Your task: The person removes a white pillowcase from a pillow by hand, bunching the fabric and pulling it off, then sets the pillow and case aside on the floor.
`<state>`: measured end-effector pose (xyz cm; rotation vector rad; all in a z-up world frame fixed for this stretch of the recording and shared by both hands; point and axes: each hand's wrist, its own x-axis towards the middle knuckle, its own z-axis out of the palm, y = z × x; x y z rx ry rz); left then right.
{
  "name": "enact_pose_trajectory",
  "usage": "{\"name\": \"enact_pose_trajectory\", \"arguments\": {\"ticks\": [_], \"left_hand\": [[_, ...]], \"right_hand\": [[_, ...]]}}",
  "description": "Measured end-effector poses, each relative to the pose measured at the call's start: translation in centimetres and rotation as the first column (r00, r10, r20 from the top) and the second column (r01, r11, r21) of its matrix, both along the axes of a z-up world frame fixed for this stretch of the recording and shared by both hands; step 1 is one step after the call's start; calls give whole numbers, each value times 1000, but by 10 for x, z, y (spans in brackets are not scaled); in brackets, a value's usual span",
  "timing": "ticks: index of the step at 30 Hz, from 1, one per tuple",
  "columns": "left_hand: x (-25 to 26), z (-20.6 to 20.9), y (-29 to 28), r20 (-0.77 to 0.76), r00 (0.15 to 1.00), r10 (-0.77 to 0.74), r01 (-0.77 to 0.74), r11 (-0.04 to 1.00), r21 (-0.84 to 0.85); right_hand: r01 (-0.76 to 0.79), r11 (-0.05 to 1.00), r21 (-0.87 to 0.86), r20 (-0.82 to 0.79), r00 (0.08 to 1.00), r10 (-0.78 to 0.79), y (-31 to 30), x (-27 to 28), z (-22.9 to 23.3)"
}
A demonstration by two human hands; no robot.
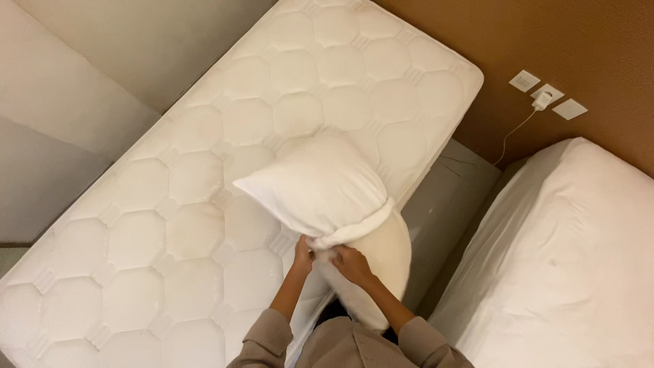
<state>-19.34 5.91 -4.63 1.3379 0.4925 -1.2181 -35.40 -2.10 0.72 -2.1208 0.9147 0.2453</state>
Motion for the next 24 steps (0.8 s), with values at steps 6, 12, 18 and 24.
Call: {"name": "enact_pose_trajectory", "arguments": {"ticks": [6, 12, 18, 24], "left_hand": [[3, -56, 27, 50, 992, 113, -116, 992, 56], [-24, 29, 44, 282, 955, -87, 60, 993, 103], [-31, -5, 67, 317, 947, -58, 66, 998, -14], [-36, 36, 44, 720, 543, -432, 362, 894, 263]], "right_hand": [[15, 800, -600, 265, 947, 181, -19, -23, -16], [-41, 579, -814, 248, 878, 410, -43, -2, -28], [-35, 569, -821, 318, 800, 508, -59, 15, -32], [-85, 573, -815, 321, 758, 568, -68, 32, -16]]}}
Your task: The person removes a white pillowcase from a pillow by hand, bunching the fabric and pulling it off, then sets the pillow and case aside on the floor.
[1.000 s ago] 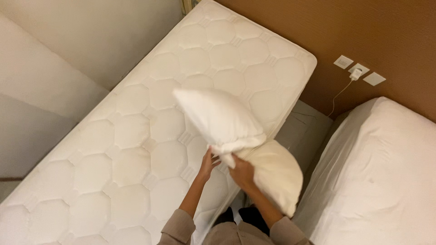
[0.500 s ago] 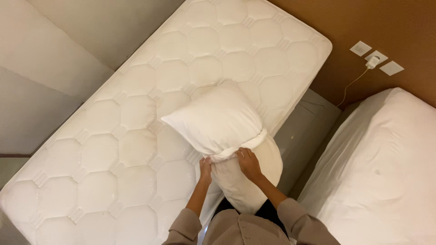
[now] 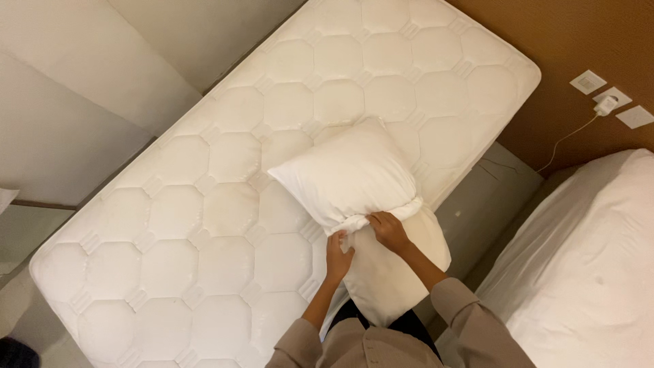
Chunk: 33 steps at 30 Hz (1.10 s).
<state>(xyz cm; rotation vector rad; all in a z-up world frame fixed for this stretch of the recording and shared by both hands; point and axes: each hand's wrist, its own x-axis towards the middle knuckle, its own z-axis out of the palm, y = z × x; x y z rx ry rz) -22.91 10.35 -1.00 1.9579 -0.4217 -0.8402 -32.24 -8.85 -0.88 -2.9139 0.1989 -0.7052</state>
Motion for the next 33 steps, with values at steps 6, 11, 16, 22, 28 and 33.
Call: {"name": "enact_pose_trajectory", "arguments": {"ticks": [6, 11, 16, 22, 28, 33], "left_hand": [[20, 18, -32, 377, 926, -21, -4, 998, 67], [50, -15, -49, 502, 862, -63, 79, 997, -10], [72, -23, -57, 350, 916, -198, 190, 980, 59], [134, -125, -88, -114, 940, -321, 270, 906, -326], [165, -88, -58, -292, 898, -328, 331, 943, -41], [161, -118, -11, -328, 944, 24, -17, 1000, 22]], "right_hand": [[-10, 993, 118, -132, 991, 26, -15, 23, 24], [165, 886, 434, -331, 944, -14, -22, 43, 38], [379, 742, 552, -515, 856, -55, -38, 80, 58], [466, 646, 605, -532, 840, -108, -58, 122, 29], [257, 902, 348, -219, 958, -188, -36, 106, -1], [-108, 988, 110, 12, 994, 107, -19, 47, -10]]}}
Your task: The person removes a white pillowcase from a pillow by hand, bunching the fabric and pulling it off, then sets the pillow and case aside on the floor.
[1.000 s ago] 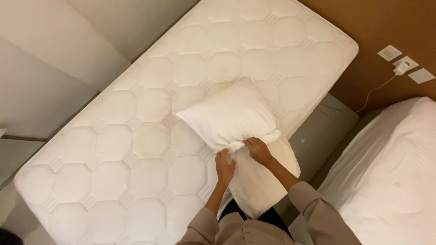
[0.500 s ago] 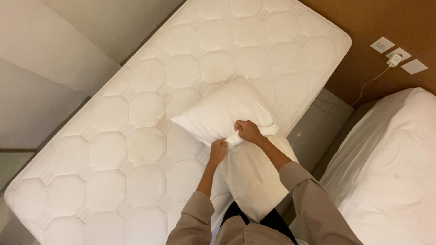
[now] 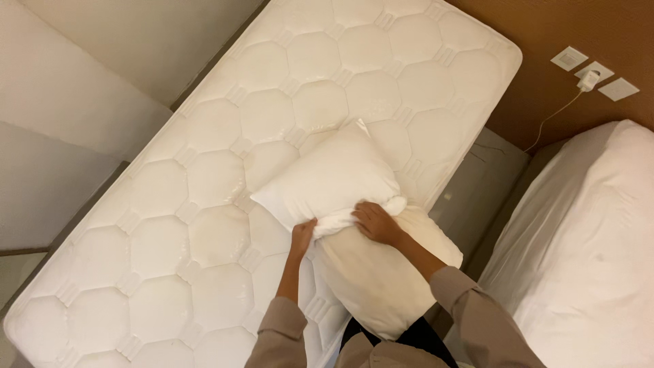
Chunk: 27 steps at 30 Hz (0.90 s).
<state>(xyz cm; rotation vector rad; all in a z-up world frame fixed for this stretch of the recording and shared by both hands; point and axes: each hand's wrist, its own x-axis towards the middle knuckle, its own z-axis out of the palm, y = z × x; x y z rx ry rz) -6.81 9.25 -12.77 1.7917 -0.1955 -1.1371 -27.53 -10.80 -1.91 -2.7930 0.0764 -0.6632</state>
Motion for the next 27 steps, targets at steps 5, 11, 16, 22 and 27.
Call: {"name": "enact_pose_trajectory", "arguments": {"ticks": [5, 11, 16, 22, 27], "left_hand": [[-40, 59, -4, 85, 992, 94, -91, 995, -35], [-80, 105, 0, 647, 753, -118, 110, 992, 53], [-102, 121, -28, 892, 322, -318, 347, 916, 202], [-100, 120, -75, 939, 144, -313, 375, 895, 241], [-70, 100, -99, 795, 474, -378, 429, 888, 166]], "right_hand": [[219, 971, -97, 0, 975, -220, -19, -35, -12], [235, 972, -27, -61, 970, -237, -22, -41, -4], [240, 971, 7, 2, 971, -240, -35, -43, -44], [340, 940, 8, 44, 939, -340, -56, -39, -15], [423, 905, -36, 34, 906, -422, -63, -43, 3]]}}
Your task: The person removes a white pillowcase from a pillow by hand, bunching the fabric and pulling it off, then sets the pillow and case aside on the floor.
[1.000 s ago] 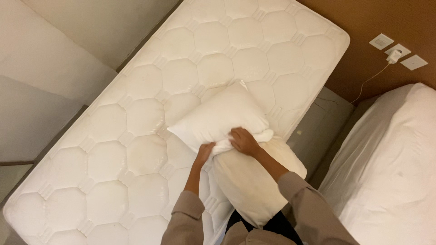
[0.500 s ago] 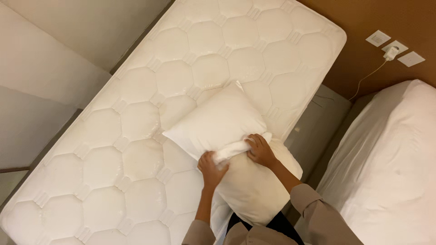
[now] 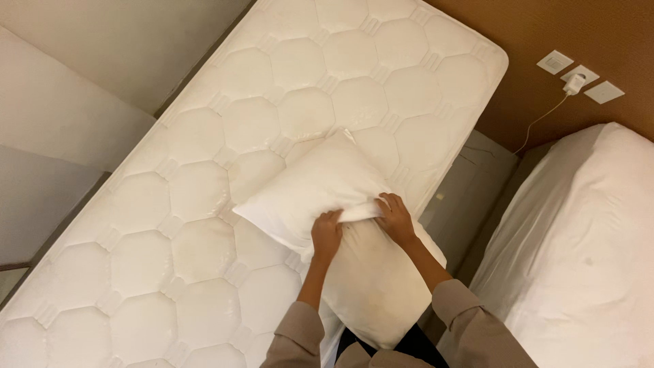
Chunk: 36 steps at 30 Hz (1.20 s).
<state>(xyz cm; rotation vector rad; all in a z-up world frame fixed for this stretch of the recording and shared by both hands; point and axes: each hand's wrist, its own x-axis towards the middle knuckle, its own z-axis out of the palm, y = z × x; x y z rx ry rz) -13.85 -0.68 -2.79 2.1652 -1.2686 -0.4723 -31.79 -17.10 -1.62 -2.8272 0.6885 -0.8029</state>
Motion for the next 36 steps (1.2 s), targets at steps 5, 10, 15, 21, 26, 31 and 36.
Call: {"name": "enact_pose_trajectory", "arguments": {"ticks": [5, 10, 15, 21, 26, 31, 36], "left_hand": [[20, 26, -8, -298, 942, 152, -117, 984, 132], [35, 22, -4, -433, 873, 224, -153, 969, 192], [60, -82, -3, -666, 690, 283, -168, 958, 234], [101, -70, 4, -884, 381, 269, -31, 960, 279], [101, 14, 9, -941, 197, 276, 130, 944, 304], [77, 1, 3, -943, 270, 195, 74, 972, 222], [40, 22, 43, -343, 908, 242, -216, 970, 113]], "right_hand": [[72, 991, 115, -40, 997, -68, -5, -11, -11], [17, 928, 371, 58, 997, -41, -25, 23, 5], [-21, 734, 679, -53, 995, 78, -59, 55, -10], [51, 675, 736, -200, 969, 145, -87, 82, -37], [155, 493, 856, -302, 925, 233, -100, 99, -28], [187, 734, 652, -449, 876, 176, -98, 85, -23], [-34, 942, 333, -312, 939, 144, -61, 64, -22]]}}
